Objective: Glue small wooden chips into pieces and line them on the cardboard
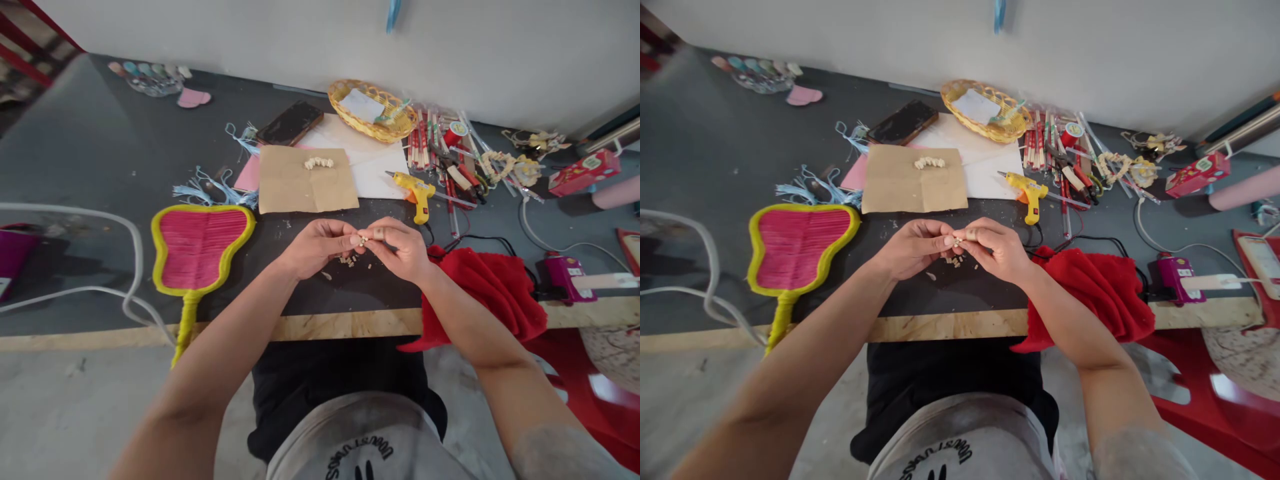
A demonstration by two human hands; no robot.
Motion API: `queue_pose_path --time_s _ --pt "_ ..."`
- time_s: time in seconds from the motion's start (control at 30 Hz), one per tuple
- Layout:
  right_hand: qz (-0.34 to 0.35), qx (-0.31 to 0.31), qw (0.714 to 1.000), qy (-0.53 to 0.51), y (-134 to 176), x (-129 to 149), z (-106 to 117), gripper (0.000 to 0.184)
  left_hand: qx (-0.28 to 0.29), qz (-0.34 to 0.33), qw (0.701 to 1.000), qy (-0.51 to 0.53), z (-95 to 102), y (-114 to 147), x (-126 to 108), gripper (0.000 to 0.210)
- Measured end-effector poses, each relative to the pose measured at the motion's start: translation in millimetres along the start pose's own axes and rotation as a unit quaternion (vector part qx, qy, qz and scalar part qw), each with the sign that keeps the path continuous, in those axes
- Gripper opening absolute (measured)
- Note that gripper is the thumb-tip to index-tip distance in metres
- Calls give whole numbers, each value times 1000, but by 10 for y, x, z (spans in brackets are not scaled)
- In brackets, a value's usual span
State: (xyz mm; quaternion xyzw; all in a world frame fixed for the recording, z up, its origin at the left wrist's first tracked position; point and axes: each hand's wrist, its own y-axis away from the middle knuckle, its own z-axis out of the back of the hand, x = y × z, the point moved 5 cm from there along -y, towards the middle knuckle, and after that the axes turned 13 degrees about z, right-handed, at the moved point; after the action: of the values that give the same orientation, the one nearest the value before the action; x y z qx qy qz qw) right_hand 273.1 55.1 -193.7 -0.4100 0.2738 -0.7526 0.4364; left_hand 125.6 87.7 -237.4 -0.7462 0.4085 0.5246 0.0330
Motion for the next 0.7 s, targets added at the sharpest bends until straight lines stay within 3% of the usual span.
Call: queue_pose_path --time_s 0.5,0.7 --pt "16 -10 999 29 14 -10 -18 26 -9 11 1000 25 21 -10 30 26" --pt "-14 -17 999 37 25 -13 -13 25 -8 18 1000 20 12 -4 27 23"
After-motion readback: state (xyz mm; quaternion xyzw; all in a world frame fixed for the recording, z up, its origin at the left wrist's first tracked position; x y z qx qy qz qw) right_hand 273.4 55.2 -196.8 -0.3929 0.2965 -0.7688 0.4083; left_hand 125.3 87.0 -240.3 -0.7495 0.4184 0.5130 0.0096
